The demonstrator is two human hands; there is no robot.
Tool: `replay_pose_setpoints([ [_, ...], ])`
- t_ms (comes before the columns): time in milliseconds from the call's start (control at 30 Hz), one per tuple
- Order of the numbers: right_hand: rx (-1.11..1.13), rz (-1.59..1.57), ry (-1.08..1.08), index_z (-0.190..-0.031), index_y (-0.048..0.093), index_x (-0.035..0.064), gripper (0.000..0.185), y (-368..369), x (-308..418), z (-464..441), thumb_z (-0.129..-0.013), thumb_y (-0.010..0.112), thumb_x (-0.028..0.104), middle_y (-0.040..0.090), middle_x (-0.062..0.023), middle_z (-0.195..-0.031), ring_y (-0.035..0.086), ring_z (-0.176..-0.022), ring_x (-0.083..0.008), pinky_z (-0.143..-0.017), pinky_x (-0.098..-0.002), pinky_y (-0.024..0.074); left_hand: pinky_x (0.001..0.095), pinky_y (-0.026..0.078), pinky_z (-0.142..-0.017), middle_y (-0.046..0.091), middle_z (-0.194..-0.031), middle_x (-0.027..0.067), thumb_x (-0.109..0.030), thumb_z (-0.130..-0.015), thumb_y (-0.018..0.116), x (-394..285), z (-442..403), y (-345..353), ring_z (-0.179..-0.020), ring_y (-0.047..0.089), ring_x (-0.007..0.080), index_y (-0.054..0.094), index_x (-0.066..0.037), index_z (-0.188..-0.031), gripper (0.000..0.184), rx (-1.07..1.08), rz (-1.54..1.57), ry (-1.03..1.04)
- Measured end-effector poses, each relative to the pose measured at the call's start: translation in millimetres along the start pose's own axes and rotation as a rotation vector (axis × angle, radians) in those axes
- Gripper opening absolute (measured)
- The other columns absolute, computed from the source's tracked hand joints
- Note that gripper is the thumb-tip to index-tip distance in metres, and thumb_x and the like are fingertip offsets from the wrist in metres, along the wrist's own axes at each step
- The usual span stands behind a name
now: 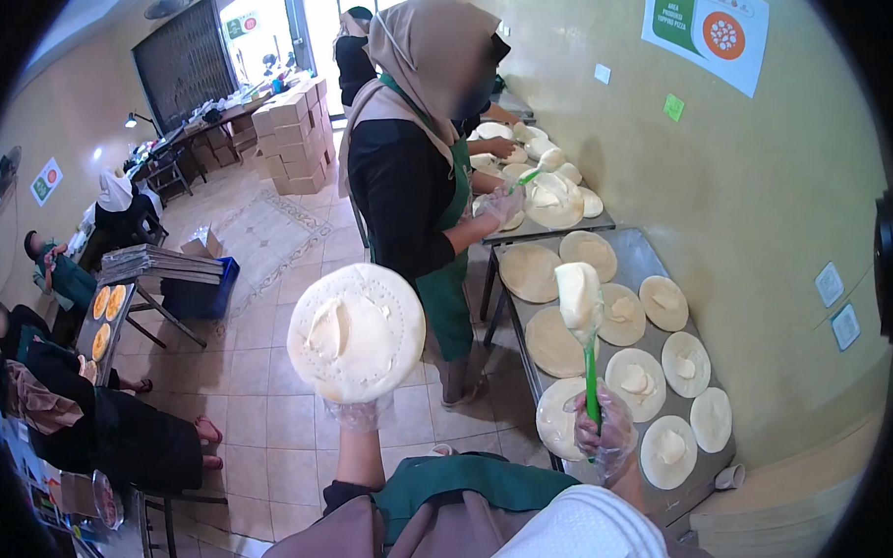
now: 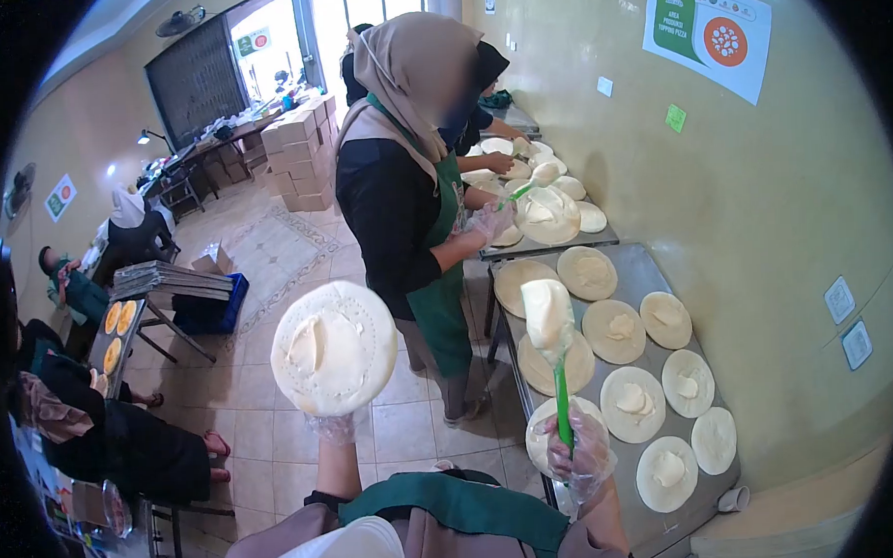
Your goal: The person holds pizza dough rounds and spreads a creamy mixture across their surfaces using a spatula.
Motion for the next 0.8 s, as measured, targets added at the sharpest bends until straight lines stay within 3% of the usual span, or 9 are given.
replay_pose_setpoints([
  [267,0.106,-0.063,-0.103,-0.094,0.053,0.0010,0.042,9,7,-2,-0.094,0.037,0.040,0.039,-0.0010,-0.053,0.033,-0.035,-0.0107,-0.031,-0.0244,0.0257,0.0494,0.031,-0.105,0.046,-0.133,0.0109,-0.041,-0.085,0.052,-45,-40,22,-0.123,0.043,0.0301,0.041,-0.013,-0.133,0.056,0.069,-0.075,0.234],
  [467,0.000,-0.147,-0.222,-0.090,0.054,0.0007,0.041,-6,13,24,-0.093,0.040,0.039,0.037,-0.0008,-0.051,0.031,-0.033,-0.0103,-0.031,-0.0236,0.0248,0.0491,0.031,-0.105,0.046,-0.133,0.0109,-0.040,-0.085,0.053,-99,-41,4,-0.123,0.043,0.0299,0.041,-0.013,-0.133,0.057,-0.026,-0.141,0.463],
  [700,-0.348,-0.205,-0.426,-0.085,0.051,0.0026,0.041,-34,15,69,-0.094,0.038,0.040,0.036,-0.0007,-0.050,0.029,-0.032,-0.0097,-0.029,-0.0233,0.0220,0.0488,0.031,-0.105,0.046,-0.133,0.0108,-0.039,-0.084,0.055,-106,-18,-32,-0.123,0.042,0.0297,0.041,-0.012,-0.133,0.057,-0.173,-0.181,0.514],
  [800,-0.467,-0.154,-0.495,-0.080,0.050,0.0075,0.045,-40,18,83,-0.094,0.036,0.047,0.032,0.0026,-0.047,0.025,-0.031,-0.0083,-0.029,-0.0238,0.0203,0.0487,0.031,-0.105,0.046,-0.133,0.0108,-0.039,-0.084,0.056,-109,-12,-42,-0.123,0.042,0.0296,0.041,-0.012,-0.133,0.058,-0.208,-0.178,0.516],
])
Point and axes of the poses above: each hand's wrist, its own z-axis away from the middle knuckle, its own y-axis out of the palm, x = y × z, the point moved 6 cm from there along -z, towards the middle knuckle
